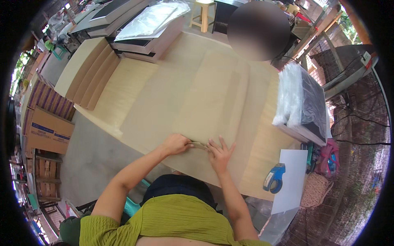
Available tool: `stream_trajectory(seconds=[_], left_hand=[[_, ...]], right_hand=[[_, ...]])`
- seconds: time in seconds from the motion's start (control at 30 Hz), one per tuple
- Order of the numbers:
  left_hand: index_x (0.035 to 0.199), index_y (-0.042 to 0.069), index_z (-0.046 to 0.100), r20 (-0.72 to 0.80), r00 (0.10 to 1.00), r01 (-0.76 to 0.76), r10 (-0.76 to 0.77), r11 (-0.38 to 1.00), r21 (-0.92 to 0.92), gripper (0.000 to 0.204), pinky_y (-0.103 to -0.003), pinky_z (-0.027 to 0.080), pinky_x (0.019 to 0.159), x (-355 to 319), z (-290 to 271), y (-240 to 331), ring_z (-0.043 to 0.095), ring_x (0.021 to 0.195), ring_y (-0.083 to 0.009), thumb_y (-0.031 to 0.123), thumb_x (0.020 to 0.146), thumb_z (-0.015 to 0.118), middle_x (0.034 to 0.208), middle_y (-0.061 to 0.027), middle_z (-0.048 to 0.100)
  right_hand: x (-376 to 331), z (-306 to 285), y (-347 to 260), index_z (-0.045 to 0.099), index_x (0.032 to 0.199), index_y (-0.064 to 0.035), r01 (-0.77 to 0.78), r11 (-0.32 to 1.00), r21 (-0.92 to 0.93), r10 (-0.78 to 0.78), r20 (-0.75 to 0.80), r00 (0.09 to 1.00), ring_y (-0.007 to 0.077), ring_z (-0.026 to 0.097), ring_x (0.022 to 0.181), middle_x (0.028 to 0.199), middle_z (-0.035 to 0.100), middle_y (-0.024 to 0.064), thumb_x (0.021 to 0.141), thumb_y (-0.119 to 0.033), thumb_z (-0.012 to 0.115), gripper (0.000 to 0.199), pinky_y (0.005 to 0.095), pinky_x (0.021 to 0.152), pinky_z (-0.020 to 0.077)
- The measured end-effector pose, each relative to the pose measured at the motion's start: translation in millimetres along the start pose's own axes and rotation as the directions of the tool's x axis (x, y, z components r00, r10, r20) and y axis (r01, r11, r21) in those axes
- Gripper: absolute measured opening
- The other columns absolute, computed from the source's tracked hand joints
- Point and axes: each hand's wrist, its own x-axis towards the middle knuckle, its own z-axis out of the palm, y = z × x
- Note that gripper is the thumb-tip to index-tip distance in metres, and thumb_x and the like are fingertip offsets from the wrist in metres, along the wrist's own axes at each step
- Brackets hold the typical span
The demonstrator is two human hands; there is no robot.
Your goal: The person wraps a box by placing it on a sheet of brown paper, folding the paper around it, and securing the edges with adhesive tape using a tape dispenser.
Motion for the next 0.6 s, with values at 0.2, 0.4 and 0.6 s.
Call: stream_trajectory(seconds=[0.2,0.4,0.6], left_hand=[[0.125,0.015,0.058,-0.527,0.832,-0.115,0.174,0.983,0.144,0.054,-0.042,0.046,0.094,-37.0,-2.9,-8.3,0.056,0.114,-0.0288,0.016,0.073,0.074,0.120,-0.0082,0.061],[0.130,0.013,0.053,-0.328,0.851,-0.339,0.411,0.906,0.256,0.064,-0.043,0.038,0.109,-11.5,-7.0,-56.1,0.042,0.133,-0.0310,0.008,0.069,0.072,0.137,-0.0080,0.050],[0.127,0.012,0.057,-0.350,0.826,-0.350,0.442,0.889,0.296,0.058,-0.042,0.042,0.106,-4.1,8.3,-67.5,0.047,0.128,-0.0324,0.012,0.071,0.072,0.132,-0.0090,0.055]], right_hand=[[3.1,15.5,3.4,0.070,0.084,-0.0149,-0.187,0.940,0.287,0.207,-0.040,0.978,0.0239,0.058,0.120,0.098,0.074,-0.0021,0.077,-0.004,0.071,0.013,0.0521,0.115,0.0052],[5.3,12.8,-1.6,0.071,0.084,-0.0137,-0.244,0.910,0.334,0.267,-0.024,0.964,0.0244,0.060,0.118,0.096,0.074,-0.0017,0.078,-0.002,0.070,0.013,0.0510,0.114,0.0069],[6.6,12.1,-9.2,0.072,0.083,-0.0134,-0.295,0.898,0.327,0.319,-0.021,0.948,0.0240,0.060,0.117,0.096,0.074,-0.0015,0.078,-0.003,0.070,0.012,0.0498,0.114,0.0075]])
